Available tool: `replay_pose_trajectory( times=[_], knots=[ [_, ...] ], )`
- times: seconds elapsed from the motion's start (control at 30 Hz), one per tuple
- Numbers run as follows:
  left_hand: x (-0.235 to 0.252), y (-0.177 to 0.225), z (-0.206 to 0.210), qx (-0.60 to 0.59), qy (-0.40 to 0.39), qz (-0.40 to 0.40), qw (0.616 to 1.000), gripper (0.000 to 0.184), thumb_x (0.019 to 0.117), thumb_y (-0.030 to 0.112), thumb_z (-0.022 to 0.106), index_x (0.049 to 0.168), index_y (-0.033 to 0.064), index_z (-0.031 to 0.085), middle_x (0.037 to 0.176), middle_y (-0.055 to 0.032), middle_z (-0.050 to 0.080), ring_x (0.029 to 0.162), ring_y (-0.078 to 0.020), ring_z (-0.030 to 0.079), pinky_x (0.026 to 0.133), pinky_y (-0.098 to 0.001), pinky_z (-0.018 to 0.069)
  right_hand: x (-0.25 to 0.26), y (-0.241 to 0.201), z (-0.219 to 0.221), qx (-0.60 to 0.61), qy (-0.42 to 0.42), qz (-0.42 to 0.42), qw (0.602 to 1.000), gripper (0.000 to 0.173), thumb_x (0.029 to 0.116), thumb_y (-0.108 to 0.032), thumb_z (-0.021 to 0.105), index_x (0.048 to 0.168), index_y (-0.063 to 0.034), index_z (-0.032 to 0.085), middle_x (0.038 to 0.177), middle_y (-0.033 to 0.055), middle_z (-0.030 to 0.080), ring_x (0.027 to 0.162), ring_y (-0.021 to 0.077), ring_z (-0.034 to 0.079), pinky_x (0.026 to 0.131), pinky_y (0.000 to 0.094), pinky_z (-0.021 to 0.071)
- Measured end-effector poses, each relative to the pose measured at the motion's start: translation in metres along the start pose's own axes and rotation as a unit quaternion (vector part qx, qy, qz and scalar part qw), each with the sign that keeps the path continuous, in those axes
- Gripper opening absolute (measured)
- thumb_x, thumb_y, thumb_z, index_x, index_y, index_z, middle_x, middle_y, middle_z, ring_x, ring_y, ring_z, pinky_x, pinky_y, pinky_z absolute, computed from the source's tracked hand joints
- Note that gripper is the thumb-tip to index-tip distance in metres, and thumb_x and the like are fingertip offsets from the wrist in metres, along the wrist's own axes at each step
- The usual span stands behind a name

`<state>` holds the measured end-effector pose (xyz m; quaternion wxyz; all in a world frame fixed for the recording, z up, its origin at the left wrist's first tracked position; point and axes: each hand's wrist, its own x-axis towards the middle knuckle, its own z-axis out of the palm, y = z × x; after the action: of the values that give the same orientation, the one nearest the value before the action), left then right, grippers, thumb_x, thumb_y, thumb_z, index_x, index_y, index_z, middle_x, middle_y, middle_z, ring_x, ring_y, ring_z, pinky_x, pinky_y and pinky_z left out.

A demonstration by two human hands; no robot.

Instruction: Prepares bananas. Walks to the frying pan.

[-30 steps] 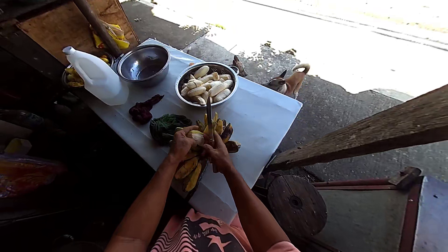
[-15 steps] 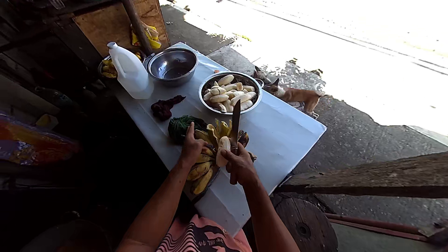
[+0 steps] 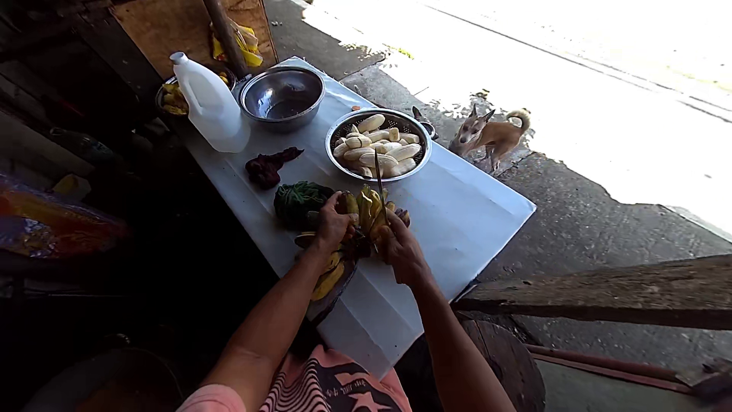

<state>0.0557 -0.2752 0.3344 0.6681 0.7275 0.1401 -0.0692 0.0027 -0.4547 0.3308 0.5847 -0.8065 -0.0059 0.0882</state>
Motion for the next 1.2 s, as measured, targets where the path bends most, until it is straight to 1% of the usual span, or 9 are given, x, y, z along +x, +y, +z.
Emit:
replay_pose_trajectory(
  times=[0.1, 0.3, 0.43, 0.53, 0.67, 0.83, 0.93, 1.07, 1.2],
  knots=[
    [0.011, 0.0, -0.011, 0.014, -0.049, 0.001, 0.999, 0.076, 0.0904, 0.0, 0.074, 0.157, 0.013, 0.041, 0.115, -0.0199, 0.065, 0.06, -0.0207, 0.061, 0.051, -0.034, 0.0548, -0.024, 0.006, -0.002, -0.258, -0.01, -0.026, 0.966, 0.049, 0.1106, -0.037, 0.037, 0.157, -0.0232, 0.042, 0.115, 0.0157, 0.071, 0.103, 0.033, 0.07, 0.09, 0.056, 0.0536],
    [-0.005, 0.0, -0.011, 0.023, -0.063, 0.02, 0.998, 0.053, 0.0908, -0.002, 0.072, 0.138, 0.0144, 0.055, 0.088, -0.0116, 0.066, 0.052, -0.0133, 0.054, 0.045, -0.0254, 0.0473, -0.014, -0.014, 0.02, -0.428, 0.036, -0.033, 0.903, 0.047, 0.108, -0.029, 0.042, 0.154, -0.0243, 0.047, 0.106, 0.0213, 0.068, 0.089, 0.0395, 0.07, 0.073, 0.0544, 0.0545],
    [0.001, -0.006, -0.013, -0.001, -0.055, 0.042, 0.998, 0.051, 0.0936, 0.012, 0.076, 0.141, 0.0133, 0.055, 0.102, -0.0149, 0.068, 0.062, -0.0191, 0.062, 0.053, -0.0323, 0.0557, 0.014, -0.013, 0.039, -0.145, -0.009, 0.01, 0.989, 0.048, 0.1118, -0.032, 0.036, 0.157, -0.0194, 0.042, 0.106, 0.0179, 0.07, 0.093, 0.0325, 0.068, 0.085, 0.053, 0.054],
    [0.002, -0.009, -0.016, -0.059, -0.039, 0.057, 0.996, 0.047, 0.0892, 0.006, 0.078, 0.132, 0.0089, 0.06, 0.102, -0.0121, 0.068, 0.071, -0.0172, 0.063, 0.059, -0.0314, 0.0552, 0.019, -0.001, 0.062, 0.118, -0.007, 0.03, 0.992, 0.046, 0.1128, -0.033, 0.033, 0.155, -0.0164, 0.044, 0.073, 0.007, 0.056, 0.053, 0.0164, 0.05, 0.051, 0.0338, 0.0473],
    [-0.006, -0.017, -0.03, -0.125, -0.104, 0.072, 0.984, 0.046, 0.0859, -0.008, 0.072, 0.128, 0.0078, 0.063, 0.099, -0.0108, 0.067, 0.055, -0.0102, 0.053, 0.046, -0.0232, 0.0463, 0.026, -0.006, 0.064, 0.315, 0.024, 0.11, 0.942, 0.035, 0.1137, -0.035, 0.03, 0.117, -0.0087, 0.052, 0.064, 0.0041, 0.051, 0.045, 0.0122, 0.047, 0.042, 0.0263, 0.045],
    [-0.003, -0.004, -0.017, 0.052, -0.046, 0.044, 0.997, 0.052, 0.0933, 0.016, 0.077, 0.137, 0.0063, 0.052, 0.103, -0.0143, 0.065, 0.065, -0.0179, 0.059, 0.057, -0.0324, 0.0537, 0.025, -0.007, 0.068, 0.375, 0.004, 0.116, 0.92, 0.036, 0.1138, -0.036, 0.029, 0.123, -0.008, 0.049, 0.067, 0.0049, 0.051, 0.047, 0.013, 0.049, 0.044, 0.0259, 0.047],
    [-0.005, -0.005, -0.009, 0.148, -0.006, 0.083, 0.986, 0.046, 0.0876, 0.01, 0.079, 0.128, 0.002, 0.059, 0.102, -0.0167, 0.069, 0.083, -0.0239, 0.068, 0.075, -0.0435, 0.0586, 0.026, -0.009, 0.068, 0.408, 0.036, 0.135, 0.902, 0.032, 0.1138, -0.034, 0.031, 0.117, -0.008, 0.048, 0.065, 0.0045, 0.05, 0.045, 0.0122, 0.048, 0.042, 0.0248, 0.0458],
    [-0.03, -0.002, -0.017, 0.295, -0.066, 0.157, 0.94, 0.048, 0.0878, 0.014, 0.078, 0.133, 0.0097, 0.062, 0.116, -0.0132, 0.07, 0.104, -0.0236, 0.07, 0.094, -0.0469, 0.0565, 0.039, -0.004, 0.058, 0.448, 0.084, 0.158, 0.876, 0.035, 0.1132, -0.039, 0.032, 0.111, -0.0075, 0.048, 0.063, 0.0054, 0.049, 0.045, 0.0133, 0.047, 0.042, 0.0261, 0.0449],
    [-0.03, 0.001, -0.029, 0.277, -0.04, 0.119, 0.953, 0.053, 0.0882, 0.018, 0.081, 0.137, 0.0084, 0.061, 0.126, -0.014, 0.067, 0.109, -0.0237, 0.068, 0.097, -0.0453, 0.0553, 0.025, -0.007, 0.056, 0.406, 0.062, 0.134, 0.902, 0.036, 0.1132, -0.037, 0.034, 0.123, -0.0066, 0.051, 0.08, 0.0117, 0.068, 0.048, 0.0142, 0.055, 0.043, 0.0249, 0.0467]
  ],
)
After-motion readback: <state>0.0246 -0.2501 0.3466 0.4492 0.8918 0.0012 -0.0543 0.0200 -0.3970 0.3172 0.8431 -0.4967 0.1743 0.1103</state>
